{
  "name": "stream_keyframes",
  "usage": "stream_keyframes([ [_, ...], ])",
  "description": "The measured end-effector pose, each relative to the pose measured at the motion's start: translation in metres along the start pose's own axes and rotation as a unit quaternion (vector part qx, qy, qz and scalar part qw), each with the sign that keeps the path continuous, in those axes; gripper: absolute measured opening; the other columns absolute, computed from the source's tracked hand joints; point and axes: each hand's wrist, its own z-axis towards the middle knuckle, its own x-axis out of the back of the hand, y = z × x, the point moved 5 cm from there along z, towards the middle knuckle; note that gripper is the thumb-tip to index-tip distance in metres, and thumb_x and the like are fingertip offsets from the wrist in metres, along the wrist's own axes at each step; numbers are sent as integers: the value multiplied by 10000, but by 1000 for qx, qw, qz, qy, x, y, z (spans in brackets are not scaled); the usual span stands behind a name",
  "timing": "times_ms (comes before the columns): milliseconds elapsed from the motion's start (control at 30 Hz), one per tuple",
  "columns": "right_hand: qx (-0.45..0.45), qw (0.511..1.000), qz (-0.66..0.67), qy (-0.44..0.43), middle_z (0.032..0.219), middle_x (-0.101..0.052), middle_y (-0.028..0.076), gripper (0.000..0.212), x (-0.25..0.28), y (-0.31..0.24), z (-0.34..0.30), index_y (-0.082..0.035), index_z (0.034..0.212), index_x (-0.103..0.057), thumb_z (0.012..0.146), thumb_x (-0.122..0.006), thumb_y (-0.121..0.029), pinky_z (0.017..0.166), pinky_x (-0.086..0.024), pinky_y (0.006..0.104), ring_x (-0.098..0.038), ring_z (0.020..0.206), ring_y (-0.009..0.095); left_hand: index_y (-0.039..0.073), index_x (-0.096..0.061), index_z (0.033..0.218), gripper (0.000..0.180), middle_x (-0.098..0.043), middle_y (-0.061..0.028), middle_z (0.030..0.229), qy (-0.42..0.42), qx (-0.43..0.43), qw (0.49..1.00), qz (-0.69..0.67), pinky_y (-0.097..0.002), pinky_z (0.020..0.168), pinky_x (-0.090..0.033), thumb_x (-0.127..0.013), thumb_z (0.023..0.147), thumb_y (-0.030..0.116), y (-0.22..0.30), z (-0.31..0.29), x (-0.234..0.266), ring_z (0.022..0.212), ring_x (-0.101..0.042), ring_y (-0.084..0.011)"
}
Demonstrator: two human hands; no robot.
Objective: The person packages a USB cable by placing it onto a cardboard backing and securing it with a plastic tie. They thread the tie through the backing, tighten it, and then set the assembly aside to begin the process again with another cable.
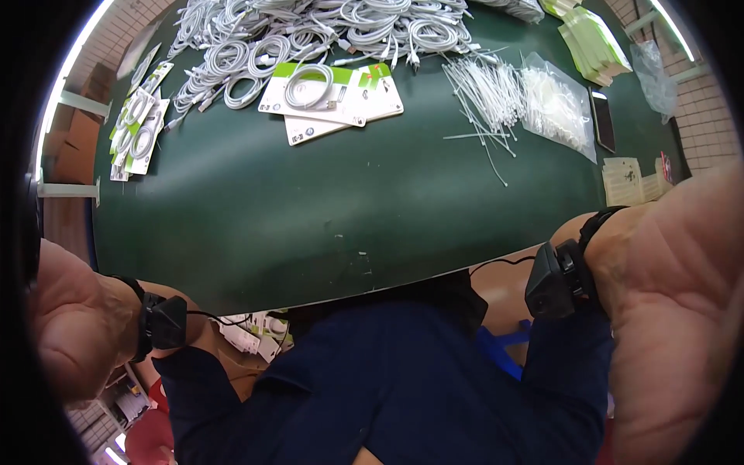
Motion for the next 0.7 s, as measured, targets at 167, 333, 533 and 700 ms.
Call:
stream_keyframes([
  [167, -28, 1000, 9, 8, 977, -599, 89, 429, -11, -14, -29, 41, 1263, -562, 955, -680, -233, 532, -320, 203, -472, 664, 73, 64, -665, 1098, 187, -596, -41, 951, -22, 29, 999, 22, -289, 656, -343, -575, 992, 188, 10, -13, 63, 822, -473, -165],
  [333, -35, 999, -7, 3, 970, -606, 85, 396, -118, -2, 11, 33, 1240, -574, 947, -680, -212, 542, -332, 210, -478, 665, 76, 57, -657, 1114, 191, -601, -54, 950, -29, 35, 999, 24, -290, 658, -357, -577, 981, 168, 15, -26, 77, 812, -484, -169],
  [533, -46, 999, -17, -3, 961, -614, 80, 357, -108, -36, -7, 23, 1212, -587, 938, -680, -187, 555, -346, 218, -486, 666, 80, 48, -648, 1133, 202, -608, -69, 948, -37, 45, 998, 35, -292, 659, -374, -580, 969, 145, 16, -38, 94, 801, -496, -175],
  [700, -58, 998, -26, 2, 954, -621, 76, 326, -146, -11, 9, 16, 1188, -598, 930, -679, -166, 565, -358, 224, -492, 667, 83, 41, -640, 1148, 215, -613, -81, 947, -54, 54, 996, 42, -293, 661, -388, -582, 959, 126, 36, -48, 127, 791, -506, -180],
])
